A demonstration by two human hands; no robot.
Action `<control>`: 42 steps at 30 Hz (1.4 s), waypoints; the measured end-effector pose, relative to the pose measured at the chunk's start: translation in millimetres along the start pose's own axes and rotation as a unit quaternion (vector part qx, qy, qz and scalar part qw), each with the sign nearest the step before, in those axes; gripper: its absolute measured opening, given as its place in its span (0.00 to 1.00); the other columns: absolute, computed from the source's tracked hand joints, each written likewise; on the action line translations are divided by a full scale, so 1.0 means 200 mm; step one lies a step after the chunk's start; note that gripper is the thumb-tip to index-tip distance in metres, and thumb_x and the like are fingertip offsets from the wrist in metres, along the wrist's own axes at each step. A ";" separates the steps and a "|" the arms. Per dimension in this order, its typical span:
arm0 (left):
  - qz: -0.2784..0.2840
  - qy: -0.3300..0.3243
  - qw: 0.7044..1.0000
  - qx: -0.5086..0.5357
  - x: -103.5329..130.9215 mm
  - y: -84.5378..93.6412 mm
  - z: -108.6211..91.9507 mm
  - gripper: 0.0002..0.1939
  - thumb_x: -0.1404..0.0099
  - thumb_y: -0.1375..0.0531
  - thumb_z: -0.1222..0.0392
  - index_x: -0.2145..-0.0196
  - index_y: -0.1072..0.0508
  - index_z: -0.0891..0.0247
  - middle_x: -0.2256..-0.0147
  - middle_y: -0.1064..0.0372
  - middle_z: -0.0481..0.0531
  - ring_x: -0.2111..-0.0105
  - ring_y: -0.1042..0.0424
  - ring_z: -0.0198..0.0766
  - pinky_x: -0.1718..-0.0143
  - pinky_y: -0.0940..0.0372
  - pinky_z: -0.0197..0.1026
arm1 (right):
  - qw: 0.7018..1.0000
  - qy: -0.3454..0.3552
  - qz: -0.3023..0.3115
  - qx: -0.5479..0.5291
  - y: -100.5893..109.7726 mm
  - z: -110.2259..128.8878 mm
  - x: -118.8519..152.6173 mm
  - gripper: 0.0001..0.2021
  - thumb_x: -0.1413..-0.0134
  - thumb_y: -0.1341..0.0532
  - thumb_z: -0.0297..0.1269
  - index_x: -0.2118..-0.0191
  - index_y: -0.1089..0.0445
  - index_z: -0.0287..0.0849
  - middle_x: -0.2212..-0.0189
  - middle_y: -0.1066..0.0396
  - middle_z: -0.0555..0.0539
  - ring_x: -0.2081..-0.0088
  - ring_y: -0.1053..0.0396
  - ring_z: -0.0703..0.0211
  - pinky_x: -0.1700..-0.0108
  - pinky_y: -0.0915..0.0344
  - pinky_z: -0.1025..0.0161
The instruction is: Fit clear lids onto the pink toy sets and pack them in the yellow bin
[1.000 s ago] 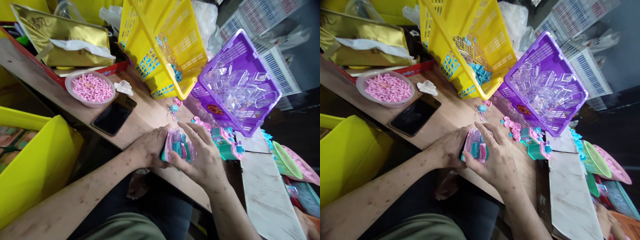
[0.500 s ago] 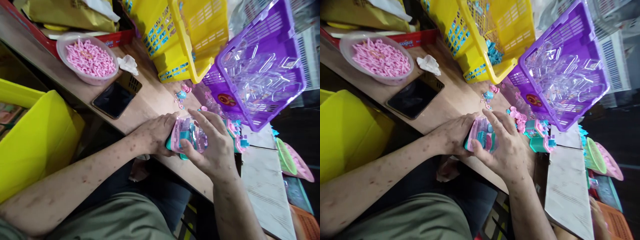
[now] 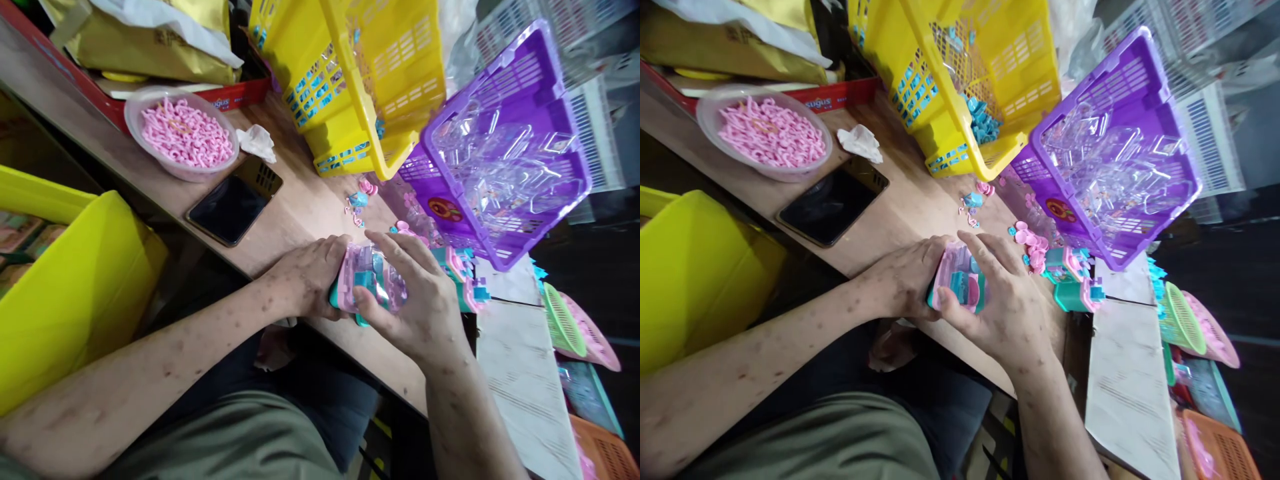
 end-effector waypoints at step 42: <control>0.043 0.027 0.999 0.010 0.01 0.11 -0.13 0.59 0.45 0.20 0.44 0.28 0.45 0.62 0.30 0.39 0.73 0.27 0.35 0.65 0.26 0.35 0.68 | 0.983 -0.176 0.048 0.030 -0.05 0.10 0.06 0.30 0.19 0.45 0.42 0.18 0.41 0.45 0.22 0.38 0.37 0.21 0.41 0.28 0.21 0.55 0.17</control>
Point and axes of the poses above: each hand's wrist, its own x-axis away from the middle knuckle, its own y-axis out of the back of the hand, z = x × y, the point moved 3 cm from there along -x, towards the middle knuckle
